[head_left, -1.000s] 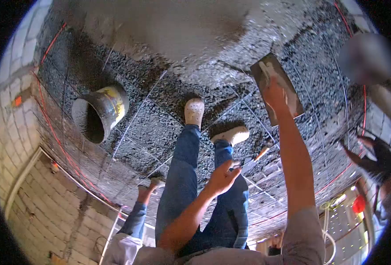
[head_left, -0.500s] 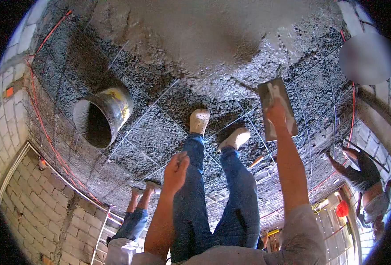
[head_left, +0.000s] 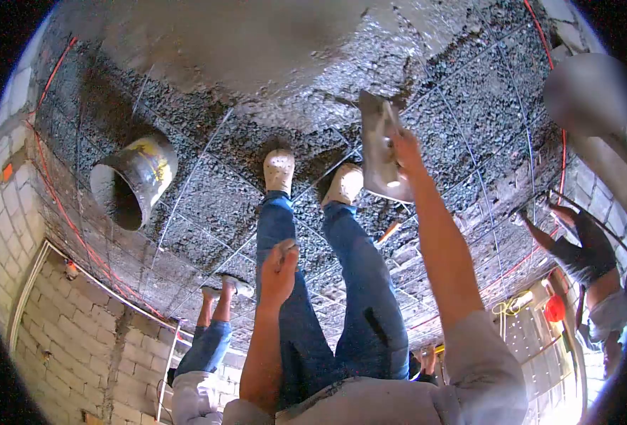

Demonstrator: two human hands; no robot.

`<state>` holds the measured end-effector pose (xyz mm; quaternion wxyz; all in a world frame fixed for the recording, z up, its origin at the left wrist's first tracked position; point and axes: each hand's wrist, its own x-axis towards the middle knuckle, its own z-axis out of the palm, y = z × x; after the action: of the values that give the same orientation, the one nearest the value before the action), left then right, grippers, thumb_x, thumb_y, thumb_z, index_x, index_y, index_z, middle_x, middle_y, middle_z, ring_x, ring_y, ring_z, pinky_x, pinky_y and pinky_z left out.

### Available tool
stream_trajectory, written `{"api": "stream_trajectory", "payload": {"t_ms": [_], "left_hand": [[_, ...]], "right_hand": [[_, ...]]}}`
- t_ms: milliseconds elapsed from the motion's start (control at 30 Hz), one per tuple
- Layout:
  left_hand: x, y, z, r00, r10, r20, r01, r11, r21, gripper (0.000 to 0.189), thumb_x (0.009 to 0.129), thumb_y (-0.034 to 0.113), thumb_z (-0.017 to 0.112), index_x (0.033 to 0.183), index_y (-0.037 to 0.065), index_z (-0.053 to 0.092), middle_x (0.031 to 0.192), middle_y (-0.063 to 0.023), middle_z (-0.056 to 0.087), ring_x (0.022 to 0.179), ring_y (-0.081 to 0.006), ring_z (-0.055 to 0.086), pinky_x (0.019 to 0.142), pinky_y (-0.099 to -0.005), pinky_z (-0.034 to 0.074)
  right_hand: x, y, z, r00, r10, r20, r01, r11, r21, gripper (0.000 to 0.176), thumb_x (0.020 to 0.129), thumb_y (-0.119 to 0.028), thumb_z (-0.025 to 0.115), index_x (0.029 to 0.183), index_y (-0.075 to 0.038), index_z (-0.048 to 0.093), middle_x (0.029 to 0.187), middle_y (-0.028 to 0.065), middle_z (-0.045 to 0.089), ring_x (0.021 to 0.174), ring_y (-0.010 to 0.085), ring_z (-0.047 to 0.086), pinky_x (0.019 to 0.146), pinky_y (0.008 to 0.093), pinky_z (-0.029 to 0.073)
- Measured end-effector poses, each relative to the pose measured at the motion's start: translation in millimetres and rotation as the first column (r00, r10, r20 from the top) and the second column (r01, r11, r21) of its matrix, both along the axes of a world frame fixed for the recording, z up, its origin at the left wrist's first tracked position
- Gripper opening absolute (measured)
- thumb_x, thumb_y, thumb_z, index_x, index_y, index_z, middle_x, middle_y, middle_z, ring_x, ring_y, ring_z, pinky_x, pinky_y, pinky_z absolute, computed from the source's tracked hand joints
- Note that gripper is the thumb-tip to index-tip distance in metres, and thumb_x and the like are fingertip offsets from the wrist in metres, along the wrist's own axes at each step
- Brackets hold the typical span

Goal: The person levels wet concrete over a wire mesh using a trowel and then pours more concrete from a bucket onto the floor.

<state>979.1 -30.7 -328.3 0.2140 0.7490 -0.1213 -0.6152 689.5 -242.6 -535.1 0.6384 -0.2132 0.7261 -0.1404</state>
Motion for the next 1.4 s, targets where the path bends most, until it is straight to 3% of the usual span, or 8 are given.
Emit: {"api": "stream_trajectory", "payload": {"t_ms": [500, 600, 700, 800, 900, 1000, 1067, 1400], "left_hand": [[-40, -6, 19, 0.99, -0.136, 0.042, 0.131, 0.986, 0.1, 0.033, 0.092, 0.023, 0.056, 0.114, -0.002, 0.055, 0.097, -0.0063, 0.061, 0.074, -0.0073, 0.054, 0.064, -0.0217, 0.045], [-46, 7, 12, 0.964, -0.244, 0.108, 0.25, 0.968, -0.038, 0.034, 0.092, 0.023, 0.056, 0.114, -0.003, 0.055, 0.094, -0.0051, 0.061, 0.071, -0.007, 0.053, 0.061, -0.0217, 0.044], [-56, 0, 15, 0.993, -0.117, -0.002, 0.116, 0.982, 0.146, 0.034, 0.092, 0.023, 0.056, 0.115, -0.002, 0.055, 0.092, -0.0041, 0.06, 0.07, -0.0068, 0.052, 0.061, -0.0213, 0.044], [-60, 8, 9, 0.99, -0.143, -0.019, 0.144, 0.979, 0.148, 0.034, 0.092, 0.023, 0.056, 0.116, -0.002, 0.055, 0.096, -0.0061, 0.061, 0.071, -0.0072, 0.052, 0.061, -0.0216, 0.043], [-63, -1, 14, 0.985, -0.17, -0.036, 0.174, 0.97, 0.169, 0.035, 0.092, 0.022, 0.056, 0.117, -0.002, 0.054, 0.1, -0.0084, 0.062, 0.071, -0.0074, 0.052, 0.06, -0.0215, 0.043], [-65, -10, 17, 0.968, -0.248, -0.025, 0.249, 0.954, 0.164, 0.035, 0.093, 0.022, 0.055, 0.118, -0.002, 0.054, 0.104, -0.01, 0.062, 0.071, -0.0083, 0.052, 0.061, -0.022, 0.043], [-66, -19, 19, 0.925, -0.379, 0.008, 0.373, 0.914, 0.16, 0.037, 0.093, 0.024, 0.055, 0.119, -0.001, 0.053, 0.105, -0.0107, 0.062, 0.071, -0.0091, 0.052, 0.061, -0.0232, 0.043], [-83, -52, 21, 0.882, -0.471, -0.033, 0.466, 0.859, 0.212, 0.04, 0.093, 0.029, 0.052, 0.121, 0.0, 0.052, 0.107, -0.0113, 0.062, 0.07, -0.0093, 0.051, 0.061, -0.0242, 0.043]], "right_hand": [[80, 33, 11, 0.932, 0.04, 0.361, -0.104, 0.982, 0.159, 0.023, 0.088, -0.019, 0.053, 0.106, -0.004, 0.057, 0.068, 0.0036, 0.052, 0.047, 0.012, 0.048, 0.04, 0.029, 0.042], [63, 39, -46, 0.909, 0.411, 0.071, -0.32, 0.796, -0.514, 0.024, 0.089, -0.019, 0.053, 0.108, -0.004, 0.057, 0.067, 0.0037, 0.051, 0.048, 0.0124, 0.047, 0.041, 0.0297, 0.042], [64, 5, -35, 0.984, -0.02, 0.176, 0.032, 0.998, -0.062, 0.029, 0.089, -0.02, 0.054, 0.112, -0.003, 0.056, 0.066, 0.0031, 0.049, 0.05, 0.0134, 0.049, 0.045, 0.0307, 0.044], [56, 27, -77, 0.766, 0.562, -0.312, -0.605, 0.464, -0.647, 0.036, 0.088, -0.022, 0.055, 0.117, -0.002, 0.053, 0.069, 0.0042, 0.052, 0.054, 0.0148, 0.051, 0.049, 0.0311, 0.044], [68, 35, -17, 0.881, 0.351, 0.319, -0.268, 0.923, -0.276, 0.039, 0.087, -0.023, 0.057, 0.12, -0.002, 0.053, 0.075, 0.0061, 0.058, 0.057, 0.0149, 0.052, 0.05, 0.031, 0.045], [65, 46, 12, 0.835, 0.42, 0.355, -0.361, 0.906, -0.222, 0.038, 0.087, -0.024, 0.057, 0.118, -0.003, 0.055, 0.081, 0.0083, 0.061, 0.058, 0.0141, 0.053, 0.05, 0.0309, 0.045], [50, 48, 30, 0.884, 0.061, 0.463, -0.112, 0.99, 0.083, 0.039, 0.085, -0.026, 0.06, 0.117, -0.005, 0.056, 0.082, 0.0083, 0.063, 0.059, 0.0126, 0.054, 0.05, 0.0311, 0.045], [-138, 102, 22, 0.938, 0.07, -0.34, -0.145, 0.969, -0.202, 0.038, 0.085, -0.029, 0.06, 0.116, -0.007, 0.056, 0.1, 0.0128, 0.065, 0.088, 0.0191, 0.062, 0.077, 0.0332, 0.049]]}}
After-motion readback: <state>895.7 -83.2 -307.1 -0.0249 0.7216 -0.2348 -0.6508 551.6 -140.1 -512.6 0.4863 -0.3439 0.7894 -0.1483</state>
